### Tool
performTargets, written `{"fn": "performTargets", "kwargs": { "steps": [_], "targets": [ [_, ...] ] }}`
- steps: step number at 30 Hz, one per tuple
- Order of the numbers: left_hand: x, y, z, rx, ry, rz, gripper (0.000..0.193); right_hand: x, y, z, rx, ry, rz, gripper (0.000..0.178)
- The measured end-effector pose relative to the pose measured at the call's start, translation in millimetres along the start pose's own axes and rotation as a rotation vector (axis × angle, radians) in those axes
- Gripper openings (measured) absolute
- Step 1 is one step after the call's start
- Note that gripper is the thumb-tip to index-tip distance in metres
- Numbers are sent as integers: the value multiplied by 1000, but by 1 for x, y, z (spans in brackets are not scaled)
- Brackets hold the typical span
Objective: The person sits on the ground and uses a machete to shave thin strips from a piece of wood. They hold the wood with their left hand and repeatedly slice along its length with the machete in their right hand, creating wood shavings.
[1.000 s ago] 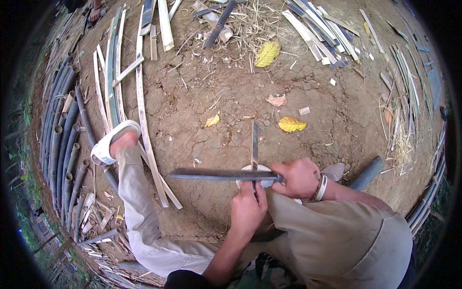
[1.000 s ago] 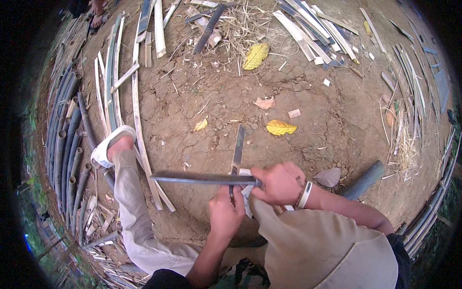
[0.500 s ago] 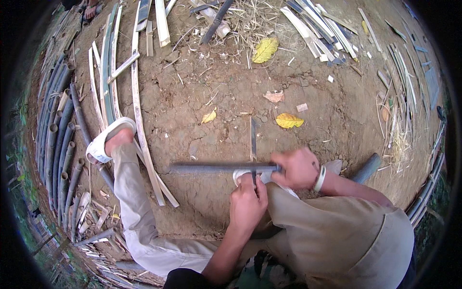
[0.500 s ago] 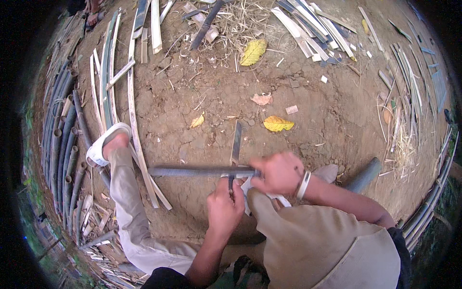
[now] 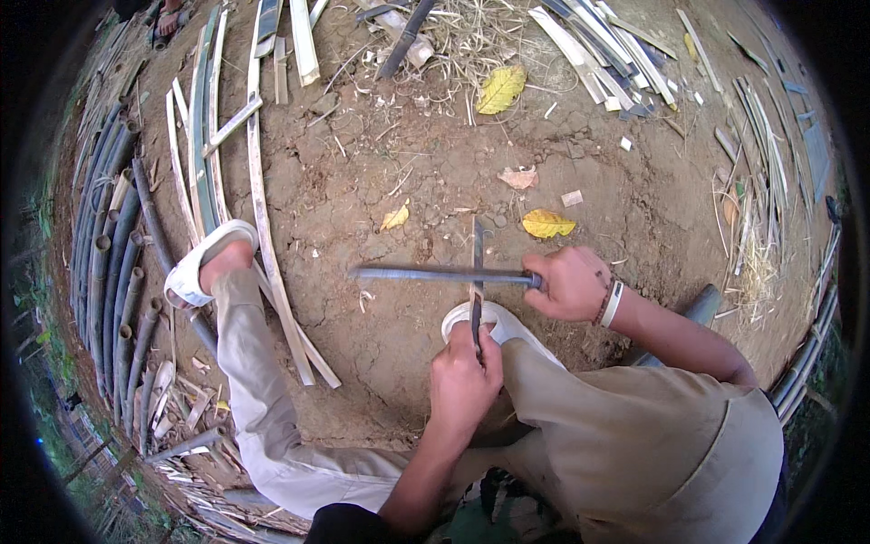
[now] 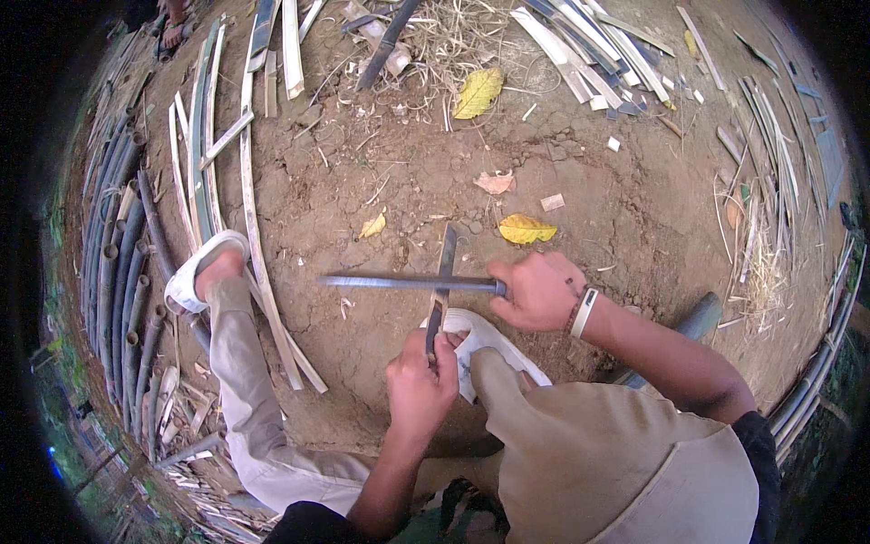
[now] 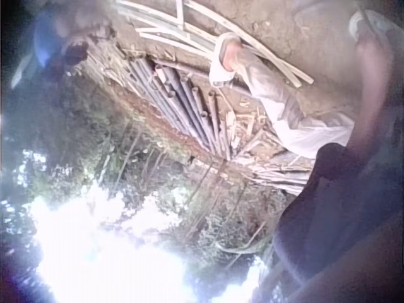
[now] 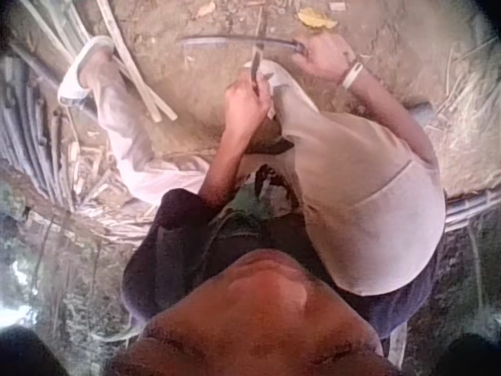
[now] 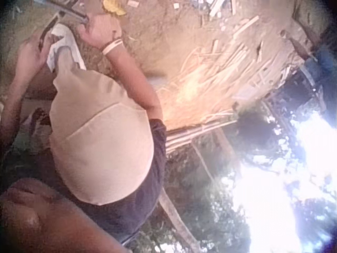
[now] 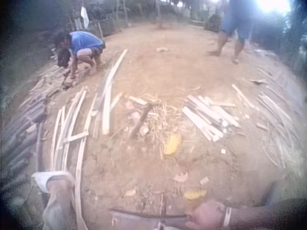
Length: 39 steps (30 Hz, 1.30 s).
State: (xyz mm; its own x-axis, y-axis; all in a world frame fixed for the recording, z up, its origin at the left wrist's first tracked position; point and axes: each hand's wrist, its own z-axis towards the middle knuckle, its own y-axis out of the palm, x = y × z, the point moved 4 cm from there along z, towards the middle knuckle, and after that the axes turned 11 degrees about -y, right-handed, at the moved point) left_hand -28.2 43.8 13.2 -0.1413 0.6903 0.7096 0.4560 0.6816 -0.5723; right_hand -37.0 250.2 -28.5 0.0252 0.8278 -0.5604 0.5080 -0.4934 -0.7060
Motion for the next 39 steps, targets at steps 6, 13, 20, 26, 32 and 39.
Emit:
{"fn": "performTargets", "kwargs": {
  "steps": [6, 13, 20, 26, 32, 39],
  "targets": [
    [-3, -9, -3, 61, -2, -16, 16, 40, 14, 2, 110, 201, -31, 30],
    [-18, 8, -23, 15, -458, -861, 23, -5, 34, -30, 423, 393, 1019, 24],
    [12, 38, -36, 2, -83, -453, 23, -45, 19, -20, 334, 330, 1460, 28],
    [-48, 3, -2, 150, -110, -850, 57, -33, 8, -12, 22, 107, 1813, 22],
    [-14, -83, 54, 208, 392, -163, 75, -30, 8, -3, -176, 63, 1833, 24],
    [-19, -78, 42, 362, 613, 185, 27, 23, -16, 13, 256, -47, 308, 41]
  ]
}}
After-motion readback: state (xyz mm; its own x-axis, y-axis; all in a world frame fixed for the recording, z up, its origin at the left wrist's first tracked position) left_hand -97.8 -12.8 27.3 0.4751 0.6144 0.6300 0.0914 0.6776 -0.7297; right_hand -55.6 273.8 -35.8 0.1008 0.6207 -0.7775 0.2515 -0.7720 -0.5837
